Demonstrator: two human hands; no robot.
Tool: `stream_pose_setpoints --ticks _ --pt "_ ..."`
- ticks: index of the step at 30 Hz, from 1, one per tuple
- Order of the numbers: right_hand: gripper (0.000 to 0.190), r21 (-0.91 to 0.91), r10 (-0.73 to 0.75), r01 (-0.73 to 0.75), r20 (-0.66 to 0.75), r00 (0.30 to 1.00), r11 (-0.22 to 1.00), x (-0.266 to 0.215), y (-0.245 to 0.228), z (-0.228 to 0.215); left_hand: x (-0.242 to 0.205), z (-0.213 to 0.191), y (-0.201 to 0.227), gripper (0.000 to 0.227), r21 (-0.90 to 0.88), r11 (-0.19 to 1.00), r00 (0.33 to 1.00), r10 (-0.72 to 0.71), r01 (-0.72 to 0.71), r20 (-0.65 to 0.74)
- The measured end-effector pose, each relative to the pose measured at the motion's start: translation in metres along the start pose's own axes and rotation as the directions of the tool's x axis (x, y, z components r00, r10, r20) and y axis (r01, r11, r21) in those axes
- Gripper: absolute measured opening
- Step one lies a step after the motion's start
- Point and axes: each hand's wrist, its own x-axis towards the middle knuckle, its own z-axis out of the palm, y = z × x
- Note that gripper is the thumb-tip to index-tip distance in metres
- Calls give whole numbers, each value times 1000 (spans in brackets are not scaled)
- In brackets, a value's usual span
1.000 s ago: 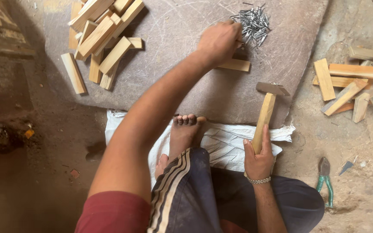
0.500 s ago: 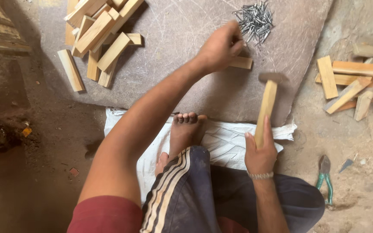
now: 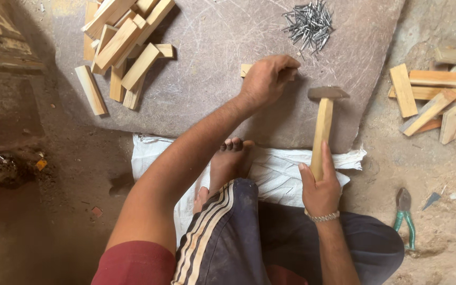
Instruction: The person sits on the floor and repeatedly hammers nails into small wooden blocks using a hammer. They pick up each block, place a nail, and strike it until the nail is driven in, then set the block aside.
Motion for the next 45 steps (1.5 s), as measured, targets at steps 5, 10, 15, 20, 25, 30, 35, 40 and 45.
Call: stream_pose_setpoints --ticks 5,10,15,20,25,30,35,40,45 --pt "74 -15 5 -5 -18 1000 1000 -17 24 3 -1 16 -15 14 -11 996 996 -88 88 20" --pt "77 59 17 -17 4 1000 998 -19 37 7 -4 18 -17 14 52 997 999 -49 48 21" --pt "77 62 9 -9 6 1000 998 -18 44 8 -4 18 -18 13 68 997 999 -34 32 22" --pt "76 35 -41 42 -8 999 999 -18 41 10 -9 23 -26 10 129 988 994 94 -86 -61" --pt "70 -30 -96 95 -21 995 995 -12 17 1 -10 32 -32 6 146 979 984 156 -142 -90" --pt "67 -78 -215 213 -23 976 974 3 -11 -19 -17 34 -36 48 74 995 995 68 -63 -70" --pt "62 -162 -554 533 -144 820 831 20 -44 -19 -15 33 -38 85 -11 1000 999 0 -1 -35" --pt "66 -265 -104 133 121 987 955 34 -66 -18 -16 37 -42 91 -10 998 996 60 -61 -62" --pt "66 -350 -493 423 -139 859 836 21 -62 -45 -17 17 -33 98 -97 993 998 64 -65 -16"
